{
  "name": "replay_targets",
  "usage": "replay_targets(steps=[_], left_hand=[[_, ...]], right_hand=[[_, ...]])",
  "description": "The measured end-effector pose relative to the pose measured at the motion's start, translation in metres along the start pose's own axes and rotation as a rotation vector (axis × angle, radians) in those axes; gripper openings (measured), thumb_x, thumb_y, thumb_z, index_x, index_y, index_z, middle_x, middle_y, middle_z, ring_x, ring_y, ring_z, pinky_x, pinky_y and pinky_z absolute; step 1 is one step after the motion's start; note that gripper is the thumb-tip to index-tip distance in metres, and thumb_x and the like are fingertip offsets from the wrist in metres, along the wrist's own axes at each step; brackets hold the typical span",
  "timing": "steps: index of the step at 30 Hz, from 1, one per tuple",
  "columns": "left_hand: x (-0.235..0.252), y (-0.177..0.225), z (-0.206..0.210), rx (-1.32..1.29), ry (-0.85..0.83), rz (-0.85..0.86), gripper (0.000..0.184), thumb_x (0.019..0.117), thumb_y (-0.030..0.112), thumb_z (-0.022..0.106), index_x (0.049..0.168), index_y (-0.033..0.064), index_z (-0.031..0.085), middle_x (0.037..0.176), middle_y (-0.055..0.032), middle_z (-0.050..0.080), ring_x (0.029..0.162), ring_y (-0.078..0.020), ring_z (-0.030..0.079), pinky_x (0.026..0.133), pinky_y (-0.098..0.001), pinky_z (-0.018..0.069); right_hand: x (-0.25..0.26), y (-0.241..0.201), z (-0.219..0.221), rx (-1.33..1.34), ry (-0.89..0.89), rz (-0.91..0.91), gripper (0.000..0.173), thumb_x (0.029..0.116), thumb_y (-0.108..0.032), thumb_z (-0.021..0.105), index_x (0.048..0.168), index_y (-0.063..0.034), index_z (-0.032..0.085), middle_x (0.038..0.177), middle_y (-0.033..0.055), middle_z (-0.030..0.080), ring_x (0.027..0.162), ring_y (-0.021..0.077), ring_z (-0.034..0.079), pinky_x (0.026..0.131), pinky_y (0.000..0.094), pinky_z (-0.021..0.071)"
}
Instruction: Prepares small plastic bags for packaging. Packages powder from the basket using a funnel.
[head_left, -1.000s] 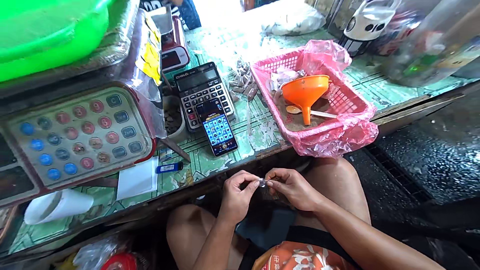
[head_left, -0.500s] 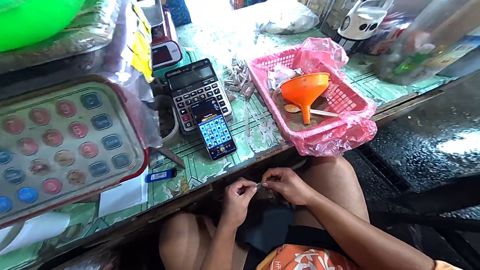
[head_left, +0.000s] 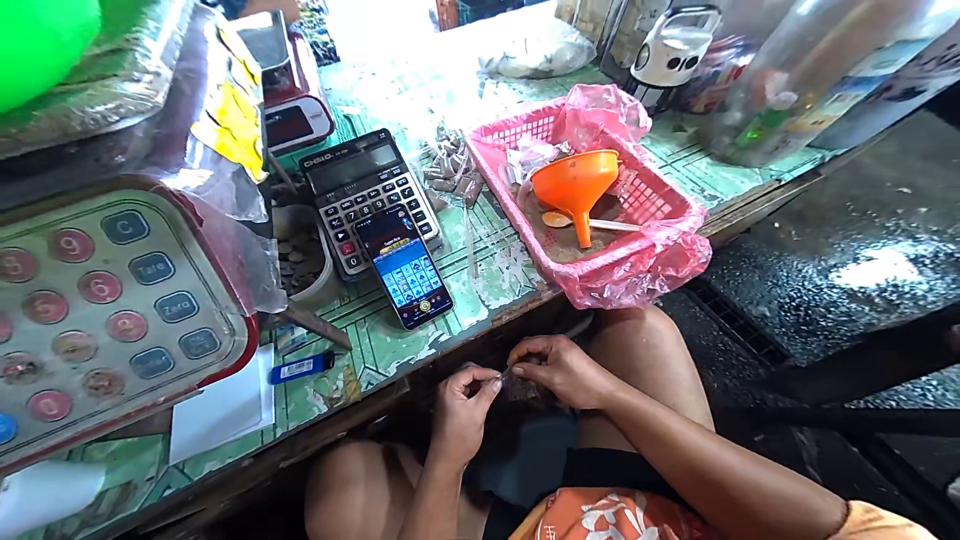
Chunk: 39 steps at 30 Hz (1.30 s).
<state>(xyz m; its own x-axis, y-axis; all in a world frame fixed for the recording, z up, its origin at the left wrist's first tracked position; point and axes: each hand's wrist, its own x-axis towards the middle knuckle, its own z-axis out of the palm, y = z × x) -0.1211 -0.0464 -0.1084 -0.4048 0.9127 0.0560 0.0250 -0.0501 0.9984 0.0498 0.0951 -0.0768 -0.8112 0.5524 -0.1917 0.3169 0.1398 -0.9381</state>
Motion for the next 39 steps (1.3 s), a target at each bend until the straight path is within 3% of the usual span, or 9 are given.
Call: replay_targets(steps=[4, 7, 13, 18, 22, 27, 30, 34, 39], left_hand=[[0.000, 0.000, 0.002, 0.070, 0.012, -0.015, 0.008, 0.0879, 0.012, 0.077, 0.081, 0.0070, 0.076, 0.081, -0.0015, 0.071, 0.075, -0.0087, 0.068, 0.071, -0.0244, 0.0588], [-0.002, 0.000, 0.002, 0.095, -0.073, 0.009, 0.006, 0.0898, 0.010, 0.074, 0.087, 0.0071, 0.078, 0.088, -0.0010, 0.072, 0.084, -0.0087, 0.068, 0.078, -0.0245, 0.0584], [-0.002, 0.004, 0.000, 0.105, -0.057, -0.033, 0.012, 0.0906, 0.016, 0.076, 0.082, 0.0069, 0.077, 0.083, -0.0001, 0.071, 0.080, -0.0069, 0.067, 0.076, -0.0246, 0.0576], [-0.002, 0.005, -0.003, 0.023, -0.088, -0.039, 0.003, 0.0873, 0.007, 0.077, 0.089, 0.0048, 0.077, 0.088, -0.0030, 0.071, 0.083, -0.0098, 0.068, 0.077, -0.0259, 0.0584], [-0.003, 0.008, 0.001, 0.036, -0.059, -0.087, 0.016, 0.0885, 0.016, 0.078, 0.077, 0.0063, 0.073, 0.075, 0.0007, 0.067, 0.070, -0.0058, 0.064, 0.067, -0.0234, 0.0547], [-0.005, 0.019, 0.008, -0.213, -0.046, -0.019, 0.027, 0.0864, 0.014, 0.080, 0.107, -0.0022, 0.073, 0.102, -0.0087, 0.072, 0.087, -0.0126, 0.069, 0.079, -0.0282, 0.0601], [-0.005, 0.033, 0.018, -0.156, 0.044, 0.058, 0.007, 0.0883, 0.003, 0.075, 0.094, -0.0011, 0.077, 0.096, -0.0096, 0.073, 0.086, -0.0137, 0.070, 0.078, -0.0273, 0.0600], [-0.002, 0.047, 0.024, -0.108, 0.095, 0.124, 0.006, 0.0890, 0.006, 0.076, 0.086, 0.0008, 0.077, 0.089, -0.0083, 0.073, 0.081, -0.0124, 0.069, 0.073, -0.0259, 0.0596], [0.002, 0.062, 0.031, -0.206, 0.044, 0.066, 0.014, 0.0875, -0.004, 0.073, 0.101, -0.0044, 0.074, 0.099, -0.0117, 0.074, 0.089, -0.0150, 0.071, 0.082, -0.0287, 0.0607]], right_hand=[[-0.003, -0.007, -0.005, -0.184, -0.019, -0.054, 0.023, 0.0971, -0.026, 0.067, 0.116, -0.0129, 0.073, 0.108, 0.0015, 0.068, 0.075, 0.0052, 0.058, 0.070, 0.0231, 0.0517], [-0.005, -0.012, -0.002, -0.243, -0.087, -0.058, 0.026, 0.0989, -0.025, 0.065, 0.121, -0.0142, 0.072, 0.113, 0.0032, 0.069, 0.081, 0.0078, 0.063, 0.075, 0.0267, 0.0553], [-0.003, -0.004, 0.003, -0.190, -0.118, -0.108, 0.014, 0.0972, -0.024, 0.067, 0.099, -0.0118, 0.075, 0.096, 0.0005, 0.068, 0.087, 0.0064, 0.063, 0.079, 0.0253, 0.0536], [-0.005, -0.006, 0.001, -0.222, -0.140, -0.096, 0.018, 0.0973, -0.028, 0.068, 0.095, -0.0121, 0.074, 0.090, -0.0011, 0.068, 0.080, 0.0055, 0.062, 0.074, 0.0256, 0.0525], [-0.008, -0.008, -0.001, -0.248, -0.147, -0.124, 0.022, 0.0988, -0.031, 0.066, 0.094, -0.0121, 0.076, 0.090, -0.0014, 0.070, 0.085, 0.0045, 0.064, 0.079, 0.0253, 0.0539], [-0.013, -0.015, 0.003, -0.030, -0.008, -0.119, 0.010, 0.0952, -0.020, 0.070, 0.097, -0.0111, 0.073, 0.086, -0.0031, 0.070, 0.072, 0.0027, 0.063, 0.067, 0.0208, 0.0543], [-0.016, -0.018, 0.007, 0.058, 0.050, -0.175, 0.012, 0.0957, -0.022, 0.071, 0.093, -0.0104, 0.073, 0.081, -0.0039, 0.071, 0.070, 0.0021, 0.065, 0.065, 0.0197, 0.0550], [-0.021, -0.025, 0.004, 0.101, 0.078, -0.269, 0.015, 0.0980, -0.022, 0.068, 0.093, -0.0093, 0.074, 0.082, -0.0032, 0.071, 0.072, 0.0027, 0.065, 0.065, 0.0198, 0.0558], [-0.027, -0.037, -0.009, 0.144, 0.114, -0.346, 0.012, 0.0970, -0.019, 0.069, 0.097, -0.0076, 0.072, 0.085, -0.0012, 0.070, 0.073, 0.0046, 0.065, 0.065, 0.0201, 0.0556]])
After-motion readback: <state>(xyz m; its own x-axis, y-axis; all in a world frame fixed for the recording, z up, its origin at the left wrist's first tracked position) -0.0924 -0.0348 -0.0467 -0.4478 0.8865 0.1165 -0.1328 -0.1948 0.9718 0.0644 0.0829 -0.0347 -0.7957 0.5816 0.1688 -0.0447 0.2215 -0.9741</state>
